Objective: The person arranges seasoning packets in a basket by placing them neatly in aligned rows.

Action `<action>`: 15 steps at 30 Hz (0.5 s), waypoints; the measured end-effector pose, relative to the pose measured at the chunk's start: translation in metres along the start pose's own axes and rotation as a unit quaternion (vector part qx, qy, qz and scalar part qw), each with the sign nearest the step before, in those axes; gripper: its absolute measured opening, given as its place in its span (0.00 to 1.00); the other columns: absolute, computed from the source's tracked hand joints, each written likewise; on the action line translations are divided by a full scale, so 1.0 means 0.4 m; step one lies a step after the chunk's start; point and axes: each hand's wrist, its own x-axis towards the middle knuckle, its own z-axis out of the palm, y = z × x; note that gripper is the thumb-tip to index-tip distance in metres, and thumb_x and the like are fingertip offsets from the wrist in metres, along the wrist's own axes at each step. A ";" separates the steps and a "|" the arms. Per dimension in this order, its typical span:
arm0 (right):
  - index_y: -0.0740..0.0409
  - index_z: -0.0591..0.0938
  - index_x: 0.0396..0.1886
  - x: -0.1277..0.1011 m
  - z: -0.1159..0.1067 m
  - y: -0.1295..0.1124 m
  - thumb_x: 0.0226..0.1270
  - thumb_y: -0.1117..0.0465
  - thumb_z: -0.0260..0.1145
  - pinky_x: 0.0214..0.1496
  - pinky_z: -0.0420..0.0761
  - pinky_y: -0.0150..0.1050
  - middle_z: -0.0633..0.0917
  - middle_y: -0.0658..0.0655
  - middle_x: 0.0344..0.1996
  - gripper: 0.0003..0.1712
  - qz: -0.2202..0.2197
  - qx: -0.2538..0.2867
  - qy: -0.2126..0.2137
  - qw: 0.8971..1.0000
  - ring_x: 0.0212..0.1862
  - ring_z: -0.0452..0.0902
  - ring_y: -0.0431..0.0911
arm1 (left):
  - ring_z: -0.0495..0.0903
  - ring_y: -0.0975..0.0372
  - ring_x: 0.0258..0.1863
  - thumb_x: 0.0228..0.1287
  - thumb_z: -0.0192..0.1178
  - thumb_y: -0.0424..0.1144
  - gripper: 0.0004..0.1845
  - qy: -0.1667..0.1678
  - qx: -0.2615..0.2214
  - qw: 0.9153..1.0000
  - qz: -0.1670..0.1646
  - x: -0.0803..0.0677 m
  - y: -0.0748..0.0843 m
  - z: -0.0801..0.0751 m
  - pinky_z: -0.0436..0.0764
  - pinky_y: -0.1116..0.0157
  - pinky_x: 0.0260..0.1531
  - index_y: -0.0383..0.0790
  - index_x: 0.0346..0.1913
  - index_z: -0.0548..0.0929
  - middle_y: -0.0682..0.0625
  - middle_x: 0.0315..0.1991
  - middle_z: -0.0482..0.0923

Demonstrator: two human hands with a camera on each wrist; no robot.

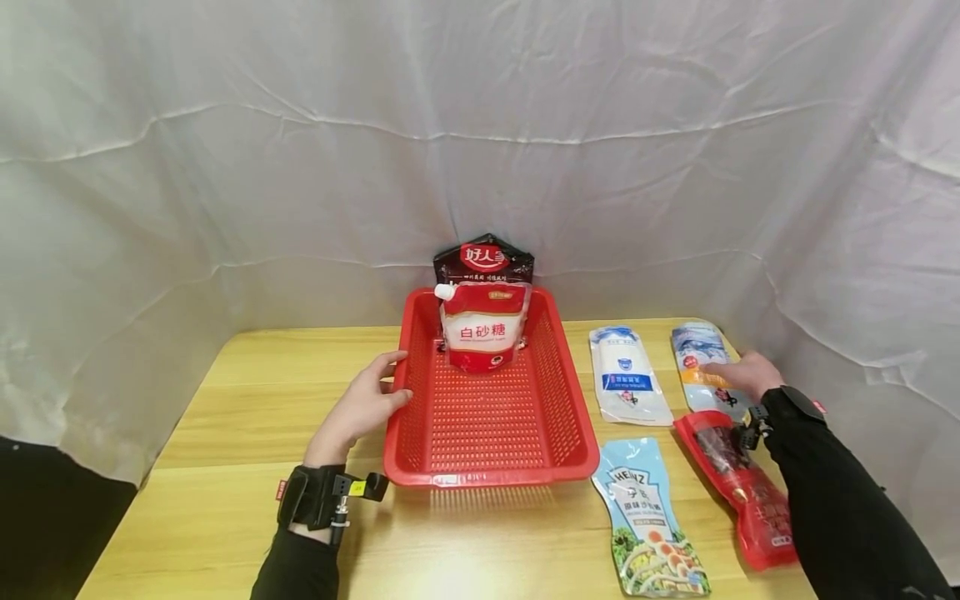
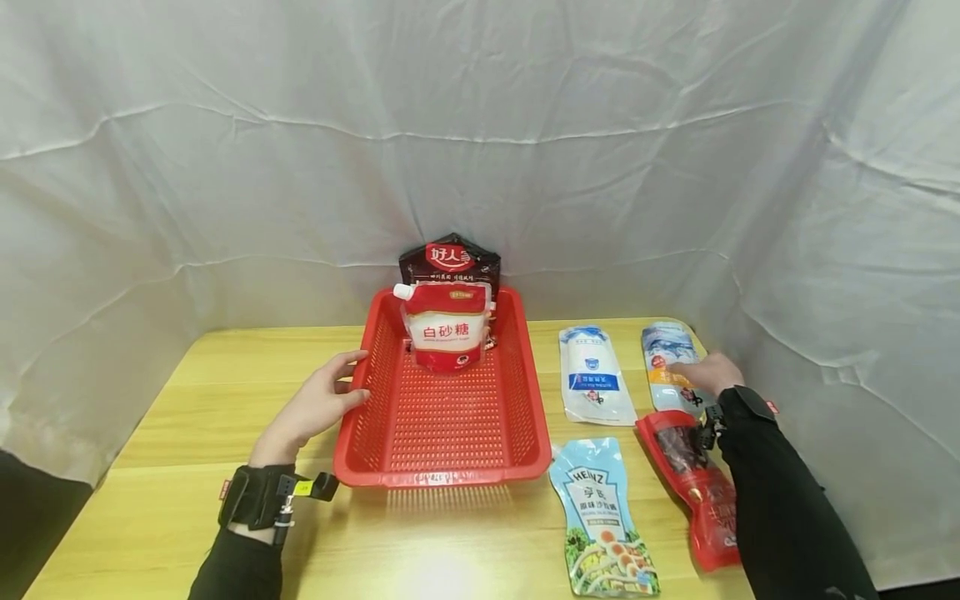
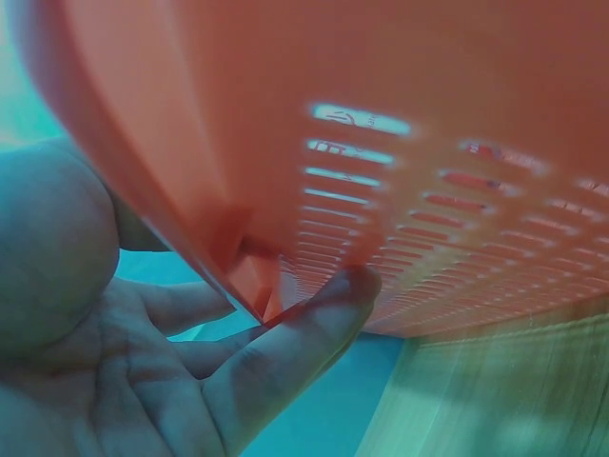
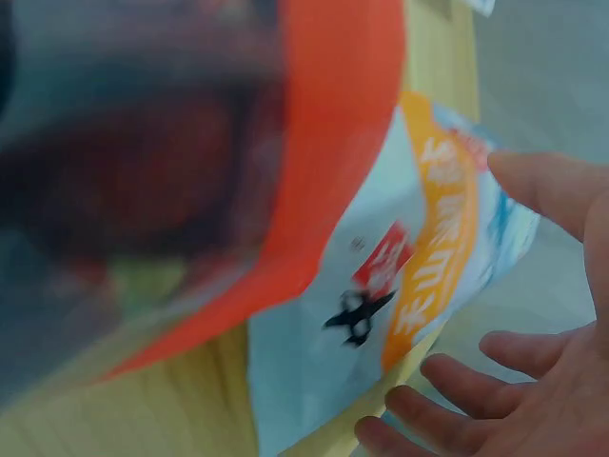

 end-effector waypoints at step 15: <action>0.84 0.65 0.60 0.037 0.000 0.016 0.59 0.33 0.74 0.47 0.84 0.52 0.80 0.76 0.46 0.59 0.006 -0.050 -0.015 0.999 0.44 0.79 0.65 | 0.79 0.37 0.60 0.70 0.57 0.25 0.36 0.002 -0.001 1.000 0.000 -0.001 -0.004 0.001 0.89 0.49 0.44 0.33 0.79 0.60 0.28 0.69 0.67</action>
